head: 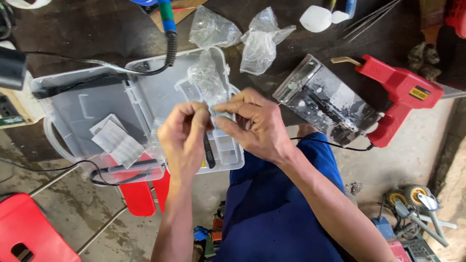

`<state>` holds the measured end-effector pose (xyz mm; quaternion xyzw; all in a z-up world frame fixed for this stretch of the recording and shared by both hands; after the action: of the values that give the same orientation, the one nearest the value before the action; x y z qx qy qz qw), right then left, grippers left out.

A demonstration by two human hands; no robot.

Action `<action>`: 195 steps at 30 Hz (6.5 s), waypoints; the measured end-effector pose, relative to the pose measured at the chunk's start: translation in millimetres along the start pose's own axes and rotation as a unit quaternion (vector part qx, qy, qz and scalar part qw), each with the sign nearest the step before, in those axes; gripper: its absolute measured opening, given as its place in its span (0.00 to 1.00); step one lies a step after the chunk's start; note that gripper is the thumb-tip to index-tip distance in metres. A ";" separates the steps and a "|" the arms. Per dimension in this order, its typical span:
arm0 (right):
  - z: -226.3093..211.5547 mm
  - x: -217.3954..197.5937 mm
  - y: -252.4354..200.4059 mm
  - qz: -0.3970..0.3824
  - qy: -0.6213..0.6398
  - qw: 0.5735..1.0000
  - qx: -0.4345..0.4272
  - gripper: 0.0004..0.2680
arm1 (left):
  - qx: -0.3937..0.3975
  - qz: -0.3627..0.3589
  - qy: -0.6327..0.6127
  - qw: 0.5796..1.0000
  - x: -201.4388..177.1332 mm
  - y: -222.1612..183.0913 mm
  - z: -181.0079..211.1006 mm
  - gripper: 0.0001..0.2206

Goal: Reinforcing a plastic part by melting metal staples into it using a plastic welding gun.

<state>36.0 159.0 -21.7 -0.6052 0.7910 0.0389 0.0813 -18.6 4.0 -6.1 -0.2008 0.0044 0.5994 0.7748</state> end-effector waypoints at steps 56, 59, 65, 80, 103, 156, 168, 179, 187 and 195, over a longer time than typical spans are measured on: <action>38.7 -103.9 -157.1 0.201 -0.020 0.956 0.214 0.05 | 0.313 0.139 0.368 0.864 191.9 -51.2 -74.3 0.06; 36.8 -113.0 -151.9 0.200 0.008 0.950 0.239 0.06 | 0.300 0.150 0.352 0.874 194.5 -54.1 -81.2 0.04; 46.2 -95.9 -139.1 0.195 0.013 0.952 0.235 0.05 | 0.219 0.169 0.190 0.942 197.5 -57.3 -75.2 0.04; 31.0 -122.4 -140.0 0.219 -0.214 0.948 0.082 0.05 | 0.218 0.168 0.305 0.912 203.4 -63.1 -84.0 0.07; 70.4 -133.7 -107.5 0.122 -0.320 0.939 -0.032 0.13 | 0.182 0.156 0.251 0.938 193.7 -61.7 -76.1 0.05; 52.6 -145.9 -142.3 0.180 -0.326 0.926 0.063 0.22 | -0.061 0.043 -0.230 0.970 120.6 -78.0 -40.0 0.07; 120.6 -224.8 -144.1 0.340 -0.030 0.862 0.374 0.22 | -0.194 -0.002 -0.375 0.906 116.8 -95.3 -44.5 0.06; 52.0 -232.6 -161.6 0.379 0.125 0.873 0.279 0.08 | -0.237 -0.019 -0.486 0.841 131.7 -115.0 -49.3 0.13; 41.4 -264.6 -232.3 0.209 0.318 0.910 0.164 0.12 | -0.233 -0.047 -0.465 0.853 132.3 -108.7 -31.3 0.09; 10.2 -227.9 -262.3 0.146 0.151 0.921 0.328 0.09 | -0.264 -0.055 -0.488 0.830 126.7 -110.4 -22.0 0.02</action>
<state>347.6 307.9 18.1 -0.4208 0.8418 -0.3035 0.1485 124.9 92.3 -23.9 -0.0791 -0.5442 0.5541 0.6250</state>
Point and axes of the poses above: each hand's wrist, its own y-axis towards the middle knuckle, its own x-axis out of the palm, z = x × y, the point moved 2 cm from there along y, towards the middle knuckle, and after that the axes turned 6 degrees about y, right-handed, at the moved point
